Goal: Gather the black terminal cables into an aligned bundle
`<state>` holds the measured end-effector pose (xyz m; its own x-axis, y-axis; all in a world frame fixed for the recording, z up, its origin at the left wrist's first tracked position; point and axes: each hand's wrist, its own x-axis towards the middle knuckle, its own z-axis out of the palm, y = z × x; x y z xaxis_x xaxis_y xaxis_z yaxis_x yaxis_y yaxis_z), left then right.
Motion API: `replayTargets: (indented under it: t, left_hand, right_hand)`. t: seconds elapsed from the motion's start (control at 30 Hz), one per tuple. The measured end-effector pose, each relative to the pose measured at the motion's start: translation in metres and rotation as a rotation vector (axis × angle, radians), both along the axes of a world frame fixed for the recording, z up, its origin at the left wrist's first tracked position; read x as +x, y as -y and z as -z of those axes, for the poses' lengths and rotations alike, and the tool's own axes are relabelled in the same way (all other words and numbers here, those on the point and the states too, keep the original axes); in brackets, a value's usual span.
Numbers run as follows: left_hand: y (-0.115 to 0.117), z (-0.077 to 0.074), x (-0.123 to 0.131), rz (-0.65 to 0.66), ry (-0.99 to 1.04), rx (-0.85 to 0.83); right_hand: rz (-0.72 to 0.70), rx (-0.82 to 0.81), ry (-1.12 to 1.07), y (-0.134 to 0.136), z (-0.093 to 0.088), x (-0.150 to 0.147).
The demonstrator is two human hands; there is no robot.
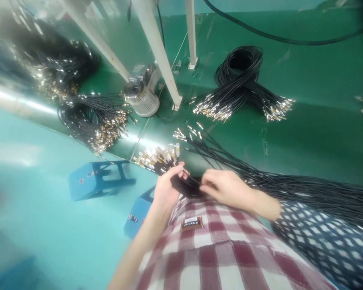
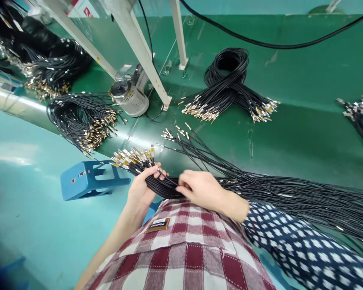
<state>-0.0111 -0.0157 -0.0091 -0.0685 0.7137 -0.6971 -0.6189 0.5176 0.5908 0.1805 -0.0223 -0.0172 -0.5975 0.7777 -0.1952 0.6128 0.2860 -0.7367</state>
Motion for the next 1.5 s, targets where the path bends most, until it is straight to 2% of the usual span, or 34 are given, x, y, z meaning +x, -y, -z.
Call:
replayTargets:
  t: [0.07, 0.17, 0.3, 0.47, 0.53, 0.63, 0.7, 0.87, 0.93, 1.0, 1.07, 1.13, 1.2, 1.33, 1.4, 1.5]
  left_hand:
    - [0.000, 0.003, -0.001, -0.010, -0.005, -0.001]
    - [-0.001, 0.003, -0.002, 0.002, 0.015, 0.005]
    - [-0.003, -0.002, -0.001, 0.030, 0.061, 0.025]
    - [-0.001, -0.001, -0.003, 0.069, 0.080, 0.063]
    - [-0.001, 0.000, -0.006, 0.102, 0.054, 0.058]
    - [-0.002, 0.003, -0.011, 0.173, 0.051, 0.006]
    - [-0.002, 0.005, -0.014, 0.181, 0.048, -0.029]
    - [0.002, 0.011, -0.021, 0.102, 0.083, -0.013]
    - [0.004, 0.014, -0.022, 0.110, 0.116, 0.013]
    - [0.007, 0.017, -0.023, 0.126, 0.145, 0.030]
    - [0.008, 0.018, -0.021, 0.102, 0.164, 0.046]
    - [0.007, 0.018, -0.018, 0.048, 0.168, 0.055]
    - [0.005, 0.017, -0.014, 0.003, 0.149, 0.044]
    - [-0.001, 0.011, -0.009, -0.008, 0.102, 0.055]
    - [-0.004, 0.008, -0.008, 0.023, 0.108, 0.067]
    - [-0.005, 0.007, -0.007, 0.036, 0.120, 0.055]
  right_hand:
    - [-0.059, -0.060, 0.088, 0.011, 0.009, 0.025]
    - [0.012, -0.134, 0.048, 0.017, 0.012, 0.037]
    - [0.107, -0.223, -0.226, 0.002, 0.005, 0.007]
    - [0.343, -0.331, -0.352, -0.017, -0.002, -0.019]
    - [0.325, -0.358, -0.376, -0.019, -0.004, -0.024]
    - [0.192, -0.464, -0.374, -0.028, 0.000, -0.030]
    - [0.138, -0.481, -0.271, -0.042, 0.014, -0.030]
    - [0.235, -0.147, 0.219, -0.085, 0.083, -0.027]
    - [0.242, -0.144, 0.257, -0.093, 0.104, -0.030]
    - [0.240, -0.150, 0.254, -0.093, 0.114, -0.031]
    - [0.246, -0.163, 0.219, -0.089, 0.111, -0.027]
    - [0.229, -0.197, 0.159, -0.080, 0.099, -0.015]
    - [0.196, -0.346, -0.011, -0.069, 0.083, 0.003]
    - [0.165, -0.800, -0.465, -0.040, 0.056, 0.041]
    - [0.153, -0.914, -0.522, -0.025, 0.050, 0.055]
    - [0.080, -1.006, -0.494, -0.010, 0.048, 0.068]
